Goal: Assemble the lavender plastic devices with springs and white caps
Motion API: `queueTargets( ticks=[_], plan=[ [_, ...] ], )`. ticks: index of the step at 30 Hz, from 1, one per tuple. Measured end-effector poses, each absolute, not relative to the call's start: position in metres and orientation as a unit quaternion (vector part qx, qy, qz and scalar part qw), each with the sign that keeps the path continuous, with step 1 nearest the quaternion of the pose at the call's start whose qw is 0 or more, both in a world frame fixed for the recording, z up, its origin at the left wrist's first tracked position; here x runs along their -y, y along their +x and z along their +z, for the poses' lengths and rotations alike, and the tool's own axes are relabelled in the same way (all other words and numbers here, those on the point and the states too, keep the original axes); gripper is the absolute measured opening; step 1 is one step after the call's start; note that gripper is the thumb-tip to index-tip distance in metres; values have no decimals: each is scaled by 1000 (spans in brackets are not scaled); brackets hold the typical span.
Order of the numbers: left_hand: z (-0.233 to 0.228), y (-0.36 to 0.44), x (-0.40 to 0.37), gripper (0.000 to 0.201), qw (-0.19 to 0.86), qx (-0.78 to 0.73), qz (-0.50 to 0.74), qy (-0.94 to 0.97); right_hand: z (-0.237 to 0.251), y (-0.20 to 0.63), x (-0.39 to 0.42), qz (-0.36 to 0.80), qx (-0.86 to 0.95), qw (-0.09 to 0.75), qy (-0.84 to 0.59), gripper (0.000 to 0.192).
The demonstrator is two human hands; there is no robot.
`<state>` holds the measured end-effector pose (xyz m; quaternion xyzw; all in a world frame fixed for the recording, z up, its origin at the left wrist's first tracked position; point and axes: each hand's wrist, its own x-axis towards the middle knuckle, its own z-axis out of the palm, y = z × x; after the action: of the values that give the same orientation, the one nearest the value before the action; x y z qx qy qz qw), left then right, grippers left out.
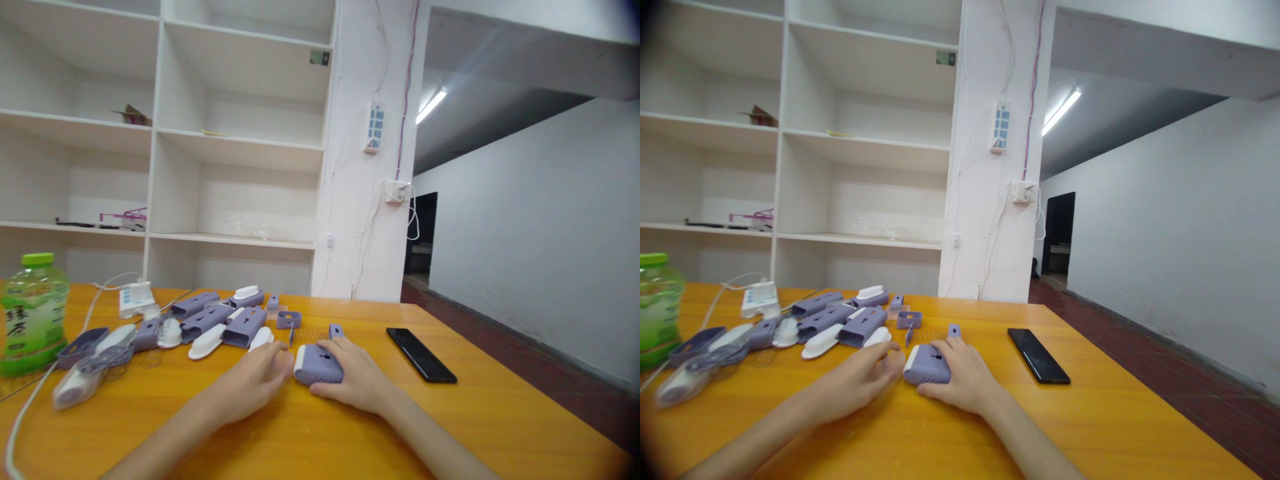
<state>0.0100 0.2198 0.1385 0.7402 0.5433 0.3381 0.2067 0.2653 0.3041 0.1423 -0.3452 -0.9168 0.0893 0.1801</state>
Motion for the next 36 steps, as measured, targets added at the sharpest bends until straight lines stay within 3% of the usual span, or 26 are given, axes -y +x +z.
queueTargets(
  ticks=[7, 13, 36],
  plan=[
    [116, 12, -242, 63, 453, -527, 459, 554, 140, 258, -296, 87, 912, 213, -340, 75],
    [109, 20, -242, 57, 583, -431, 499, 475, 139, 254, -294, 81, 913, 240, -321, 75],
    [111, 32, -226, 71, 575, -435, 543, 430, 140, 250, -272, 21, 926, 246, -284, 82]
  ],
)
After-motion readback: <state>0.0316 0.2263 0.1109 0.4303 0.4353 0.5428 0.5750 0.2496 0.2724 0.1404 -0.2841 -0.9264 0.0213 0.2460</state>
